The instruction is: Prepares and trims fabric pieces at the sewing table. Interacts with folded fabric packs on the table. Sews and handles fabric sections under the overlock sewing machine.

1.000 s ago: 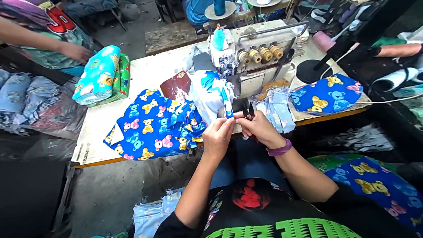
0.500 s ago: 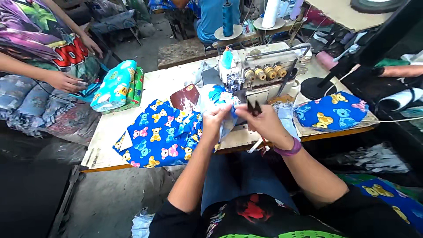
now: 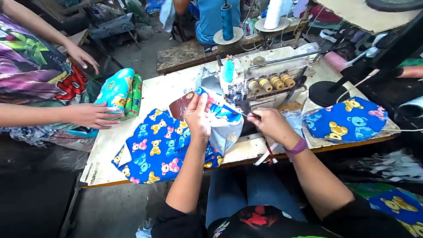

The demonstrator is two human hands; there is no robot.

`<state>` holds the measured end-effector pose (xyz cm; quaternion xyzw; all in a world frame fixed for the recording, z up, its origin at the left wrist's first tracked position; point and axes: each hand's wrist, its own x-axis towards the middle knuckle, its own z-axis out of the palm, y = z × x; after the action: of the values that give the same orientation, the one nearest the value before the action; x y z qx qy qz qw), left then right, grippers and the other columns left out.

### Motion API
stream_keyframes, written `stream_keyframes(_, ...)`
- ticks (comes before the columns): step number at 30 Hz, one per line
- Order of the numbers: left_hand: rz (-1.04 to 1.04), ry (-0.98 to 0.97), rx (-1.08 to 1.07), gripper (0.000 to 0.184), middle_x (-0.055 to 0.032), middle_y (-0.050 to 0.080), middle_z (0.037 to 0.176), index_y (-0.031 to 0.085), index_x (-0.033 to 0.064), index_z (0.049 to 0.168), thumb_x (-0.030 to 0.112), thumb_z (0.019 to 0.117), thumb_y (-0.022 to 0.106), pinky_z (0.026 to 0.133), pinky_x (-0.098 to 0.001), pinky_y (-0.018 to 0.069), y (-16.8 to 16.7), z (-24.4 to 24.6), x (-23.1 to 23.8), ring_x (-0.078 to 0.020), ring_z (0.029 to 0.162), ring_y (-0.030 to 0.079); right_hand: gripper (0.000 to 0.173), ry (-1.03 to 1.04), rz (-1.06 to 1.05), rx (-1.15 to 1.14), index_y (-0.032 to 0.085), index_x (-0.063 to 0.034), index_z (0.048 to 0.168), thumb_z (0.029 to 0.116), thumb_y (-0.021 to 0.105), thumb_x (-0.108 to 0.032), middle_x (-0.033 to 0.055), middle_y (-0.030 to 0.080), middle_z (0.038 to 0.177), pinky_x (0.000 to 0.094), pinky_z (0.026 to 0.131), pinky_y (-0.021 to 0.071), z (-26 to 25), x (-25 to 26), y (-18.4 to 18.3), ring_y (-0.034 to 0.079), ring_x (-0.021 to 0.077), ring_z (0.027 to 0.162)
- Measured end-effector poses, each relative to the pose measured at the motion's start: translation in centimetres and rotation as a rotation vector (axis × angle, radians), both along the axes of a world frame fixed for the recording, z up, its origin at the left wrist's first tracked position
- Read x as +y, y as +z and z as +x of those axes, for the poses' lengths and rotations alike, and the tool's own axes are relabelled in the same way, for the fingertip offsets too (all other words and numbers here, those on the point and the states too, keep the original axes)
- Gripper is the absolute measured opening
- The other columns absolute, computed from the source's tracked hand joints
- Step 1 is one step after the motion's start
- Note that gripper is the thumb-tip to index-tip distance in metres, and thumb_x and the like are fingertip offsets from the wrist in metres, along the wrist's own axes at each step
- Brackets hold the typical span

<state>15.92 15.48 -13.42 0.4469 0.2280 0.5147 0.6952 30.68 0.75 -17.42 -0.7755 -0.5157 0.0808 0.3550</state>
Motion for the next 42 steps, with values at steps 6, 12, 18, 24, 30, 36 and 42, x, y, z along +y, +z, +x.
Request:
stream_keyframes(6, -0.003, 0.014, -0.048, 0.02, 0.0007, 0.076, 0.093, 0.069, 0.0038, 0.115, -0.001, 0.1016, 0.055, 0.083, -0.0292, 0.0622, -0.3, 0.3, -0.2, -0.0101, 0.082, 0.074, 0.013, 0.073, 0.499, -0.076, 0.074, 0.0014, 0.094, 0.0919, 0.073, -0.011, 0.0128, 0.07, 0.092, 0.0249, 0.066, 0.0534, -2.0, 1.6, 1.7, 0.064, 0.0139, 0.074)
stream_keyframes(12, 0.056, 0.003, -0.012, 0.027, 0.0016, 0.076, 0.102, 0.069, 0.008, 0.125, 0.002, 0.0991, 0.063, 0.082, -0.0285, 0.0622, -1.0, -0.1, -0.4, -0.0091, 0.085, 0.074, 0.009, 0.113, 0.56, -0.046, 0.074, 0.0008, 0.092, 0.0901, 0.074, -0.008, 0.0157, 0.068, 0.093, 0.0284, 0.069, 0.0538, -3.2, 5.9, 1.5, 0.064, 0.0188, 0.077)
stream_keyframes(18, 0.133, -0.007, 0.029, 0.057, 0.0023, 0.076, 0.106, 0.049, 0.0055, 0.148, -0.006, 0.0942, 0.066, 0.085, -0.0302, 0.0619, -1.5, 0.0, -0.7, -0.0092, 0.089, 0.074, 0.016, 0.144, 0.453, 0.127, 0.072, 0.0025, 0.102, 0.0899, 0.074, -0.008, 0.0123, 0.069, 0.095, 0.0228, 0.058, 0.0511, -2.9, 4.8, 2.2, 0.059, 0.0088, 0.065)
stream_keyframes(24, 0.121, -0.019, 0.058, 0.061, 0.004, 0.076, 0.1, 0.051, 0.0065, 0.147, -0.01, 0.0905, 0.068, 0.083, -0.0272, 0.0618, -1.1, -0.4, -0.8, -0.0068, 0.086, 0.074, 0.018, 0.144, 0.249, 0.409, 0.068, -0.0038, 0.106, 0.0907, 0.076, -0.008, 0.0023, 0.068, 0.083, 0.0203, 0.048, 0.0478, -2.8, 4.3, 3.7, 0.054, 0.0029, 0.053)
stream_keyframes(30, 0.066, -0.192, 0.086, 0.024, 0.0019, 0.075, 0.094, 0.066, 0.0038, 0.117, -0.003, 0.0937, 0.064, 0.079, -0.028, 0.0593, -0.9, -0.8, -2.2, -0.0059, 0.084, 0.07, 0.015, 0.147, 0.155, 0.549, 0.073, -0.0051, 0.102, 0.0907, 0.076, -0.015, -0.0045, 0.068, 0.072, 0.0165, 0.043, 0.0453, -3.4, 2.3, 5.4, 0.051, -0.0025, 0.046)
stream_keyframes(36, -0.282, -0.473, -0.035, 0.021, -0.0072, 0.075, 0.098, 0.062, -0.0061, 0.114, 0.002, 0.1044, 0.045, 0.09, -0.03, 0.0575, -2.6, -3.5, -7.0, -0.0123, 0.092, 0.072, 0.02, 0.117, 0.196, 0.431, 0.073, -0.0028, 0.1, 0.0908, 0.073, -0.021, -0.0072, 0.068, 0.078, 0.0104, 0.049, 0.0463, -6.4, -3.1, 3.0, 0.053, -0.0091, 0.054)
stream_keyframes(42, -0.441, -0.414, 0.012, 0.038, -0.0092, 0.073, 0.101, 0.045, -0.0078, 0.139, -0.005, 0.1017, 0.049, 0.084, -0.0286, 0.0581, -5.3, -4.3, -9.1, -0.0124, 0.087, 0.071, 0.022, 0.032, 0.128, 0.376, 0.075, -0.0004, 0.103, 0.0938, 0.07, -0.02, 0.0, 0.069, 0.078, 0.0142, 0.048, 0.0438, -7.9, -4.4, -1.8, 0.05, -0.0058, 0.052)
